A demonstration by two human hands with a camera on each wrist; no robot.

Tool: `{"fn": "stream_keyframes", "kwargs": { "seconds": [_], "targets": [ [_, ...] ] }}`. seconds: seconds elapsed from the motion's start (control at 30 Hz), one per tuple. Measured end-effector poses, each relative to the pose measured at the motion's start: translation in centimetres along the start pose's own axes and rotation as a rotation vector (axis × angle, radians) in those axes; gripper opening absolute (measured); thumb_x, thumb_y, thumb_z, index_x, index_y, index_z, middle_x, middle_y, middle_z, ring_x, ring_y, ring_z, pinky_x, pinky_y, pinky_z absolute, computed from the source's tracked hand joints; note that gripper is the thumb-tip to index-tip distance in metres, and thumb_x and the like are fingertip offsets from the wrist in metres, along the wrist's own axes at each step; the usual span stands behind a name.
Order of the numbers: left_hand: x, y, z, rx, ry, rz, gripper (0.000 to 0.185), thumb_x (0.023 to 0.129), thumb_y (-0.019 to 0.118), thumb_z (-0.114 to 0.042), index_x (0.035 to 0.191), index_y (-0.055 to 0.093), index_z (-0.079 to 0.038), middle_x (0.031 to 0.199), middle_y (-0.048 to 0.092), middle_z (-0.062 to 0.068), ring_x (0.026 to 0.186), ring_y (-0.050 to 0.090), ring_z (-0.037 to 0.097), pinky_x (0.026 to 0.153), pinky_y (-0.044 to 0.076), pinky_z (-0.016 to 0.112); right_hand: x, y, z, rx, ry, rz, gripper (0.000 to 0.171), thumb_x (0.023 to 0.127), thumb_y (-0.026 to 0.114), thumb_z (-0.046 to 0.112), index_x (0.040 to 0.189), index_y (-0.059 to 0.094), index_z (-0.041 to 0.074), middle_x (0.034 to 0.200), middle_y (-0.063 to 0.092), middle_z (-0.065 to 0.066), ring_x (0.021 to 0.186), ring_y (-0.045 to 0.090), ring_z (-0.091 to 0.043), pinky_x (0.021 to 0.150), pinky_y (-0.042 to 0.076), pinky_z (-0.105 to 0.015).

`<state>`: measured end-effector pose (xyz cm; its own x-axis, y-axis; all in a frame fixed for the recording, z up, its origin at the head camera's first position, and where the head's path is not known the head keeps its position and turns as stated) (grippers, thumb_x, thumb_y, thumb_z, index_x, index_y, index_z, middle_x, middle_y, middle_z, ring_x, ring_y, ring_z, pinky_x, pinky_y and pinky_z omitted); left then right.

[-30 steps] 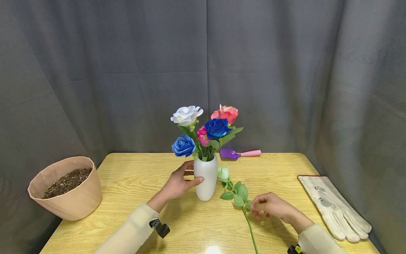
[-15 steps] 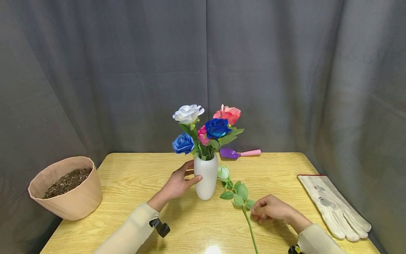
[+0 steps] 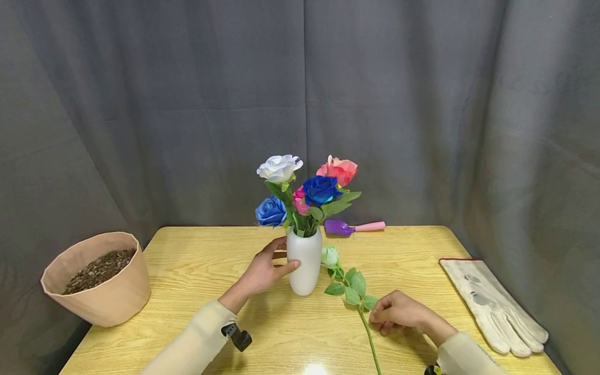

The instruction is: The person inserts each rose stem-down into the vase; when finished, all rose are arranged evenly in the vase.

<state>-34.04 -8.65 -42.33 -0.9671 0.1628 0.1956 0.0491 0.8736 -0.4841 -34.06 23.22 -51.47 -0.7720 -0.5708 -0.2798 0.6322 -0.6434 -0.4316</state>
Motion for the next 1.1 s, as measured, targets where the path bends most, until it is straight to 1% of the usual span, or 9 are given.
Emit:
{"fn": "stream_keyframes", "kwargs": {
  "seconds": [0.13, 0.3, 0.33, 0.47, 0.53, 0.8, 0.97, 1.03, 1.1],
  "targets": [
    [0.0, 0.0, 0.0, 0.007, 0.008, -0.009, 0.070, 0.092, 0.072, -0.037, 0.150, 0.040, -0.015, 0.137, 0.056, 0.010, 0.127, 0.059, 0.035, 0.097, 0.057, 0.046, 0.0, 0.2, 0.2, 0.003, 0.005, 0.004, 0.021, 0.093, 0.069, 0.021, 0.095, 0.075, 0.001, 0.080, 0.075, -0.005, 0.064, 0.070, -0.012, 0.046, 0.036, -0.019],
    [0.1, -0.1, 0.0, 0.007, 0.012, -0.012, 0.068, 0.094, 0.070, -0.037, 0.150, 0.038, -0.016, 0.142, 0.055, 0.010, 0.128, 0.058, 0.034, 0.100, 0.055, 0.048, 0.1, 0.6, 0.5, -0.001, -0.002, 0.015, 0.024, 0.093, 0.070, 0.024, 0.092, 0.075, 0.001, 0.078, 0.074, -0.006, 0.062, 0.069, -0.012, 0.045, 0.036, -0.018],
    [0.1, -0.1, 0.0, 0.009, 0.012, -0.013, 0.067, 0.094, 0.070, -0.037, 0.150, 0.038, -0.017, 0.142, 0.055, 0.010, 0.128, 0.058, 0.033, 0.100, 0.055, 0.048, 0.1, 0.7, 0.6, -0.002, -0.006, 0.017, 0.024, 0.093, 0.070, 0.024, 0.091, 0.075, 0.000, 0.077, 0.074, -0.006, 0.061, 0.069, -0.012, 0.045, 0.037, -0.018],
    [0.1, -0.1, 0.1, -0.001, 0.002, -0.014, 0.068, 0.094, 0.070, -0.038, 0.150, 0.039, -0.018, 0.141, 0.056, 0.009, 0.128, 0.058, 0.033, 0.100, 0.055, 0.049, 0.3, 1.1, 0.6, -0.001, -0.024, 0.023, 0.026, 0.093, 0.070, 0.023, 0.088, 0.074, -0.002, 0.076, 0.072, -0.007, 0.060, 0.069, -0.011, 0.050, 0.050, -0.019],
    [0.1, 0.0, 0.2, -0.003, -0.002, -0.014, 0.068, 0.093, 0.070, -0.039, 0.150, 0.039, -0.018, 0.140, 0.056, 0.009, 0.128, 0.059, 0.033, 0.099, 0.055, 0.049, 0.5, 1.3, 0.7, -0.003, -0.026, 0.016, 0.025, 0.092, 0.071, 0.022, 0.085, 0.074, -0.003, 0.074, 0.072, -0.007, 0.059, 0.068, -0.011, 0.053, 0.053, -0.019],
    [0.1, 0.0, 0.1, 0.013, 0.009, -0.008, 0.068, 0.095, 0.069, -0.038, 0.151, 0.037, -0.017, 0.142, 0.055, 0.010, 0.130, 0.058, 0.033, 0.101, 0.055, 0.048, 1.2, 1.4, 0.8, -0.068, -0.008, -0.062, 0.026, 0.087, 0.076, 0.021, 0.072, 0.069, 0.001, 0.065, 0.069, -0.004, 0.051, 0.063, -0.009, 0.046, 0.044, -0.016],
    [0.1, 0.0, 0.0, 0.001, 0.005, -0.006, 0.069, 0.094, 0.069, -0.039, 0.151, 0.037, -0.017, 0.141, 0.055, 0.009, 0.129, 0.058, 0.033, 0.099, 0.056, 0.047, 1.3, 1.2, 0.8, -0.070, 0.000, -0.067, 0.026, 0.088, 0.075, 0.019, 0.072, 0.068, 0.000, 0.066, 0.068, -0.004, 0.053, 0.063, -0.010, 0.044, 0.039, -0.016],
    [0.1, 0.0, 0.0, -0.012, 0.001, -0.005, 0.069, 0.094, 0.070, -0.039, 0.151, 0.038, -0.018, 0.140, 0.056, 0.008, 0.129, 0.058, 0.033, 0.099, 0.056, 0.047, 1.3, 1.1, 0.8, -0.052, 0.000, -0.068, 0.025, 0.089, 0.074, 0.019, 0.074, 0.069, -0.001, 0.067, 0.069, -0.005, 0.054, 0.064, -0.011, 0.045, 0.043, -0.017],
    [0.1, 0.1, 0.0, -0.014, -0.004, -0.007, 0.070, 0.093, 0.070, -0.039, 0.151, 0.038, -0.018, 0.140, 0.056, 0.007, 0.129, 0.058, 0.032, 0.099, 0.056, 0.047, 1.2, 1.0, 0.8, -0.039, 0.005, -0.068, 0.025, 0.090, 0.072, 0.019, 0.076, 0.070, -0.001, 0.068, 0.069, -0.005, 0.054, 0.065, -0.012, 0.045, 0.043, -0.017]
  ]
}}
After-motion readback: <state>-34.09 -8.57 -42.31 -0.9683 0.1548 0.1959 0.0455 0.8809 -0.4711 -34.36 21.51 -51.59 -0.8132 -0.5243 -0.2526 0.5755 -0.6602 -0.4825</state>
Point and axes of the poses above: each hand's wrist, its own x-axis towards the middle knuckle, its own y-axis out of the palm, z = x × y, the point moved 7 cm from there along x, towards the middle knuckle
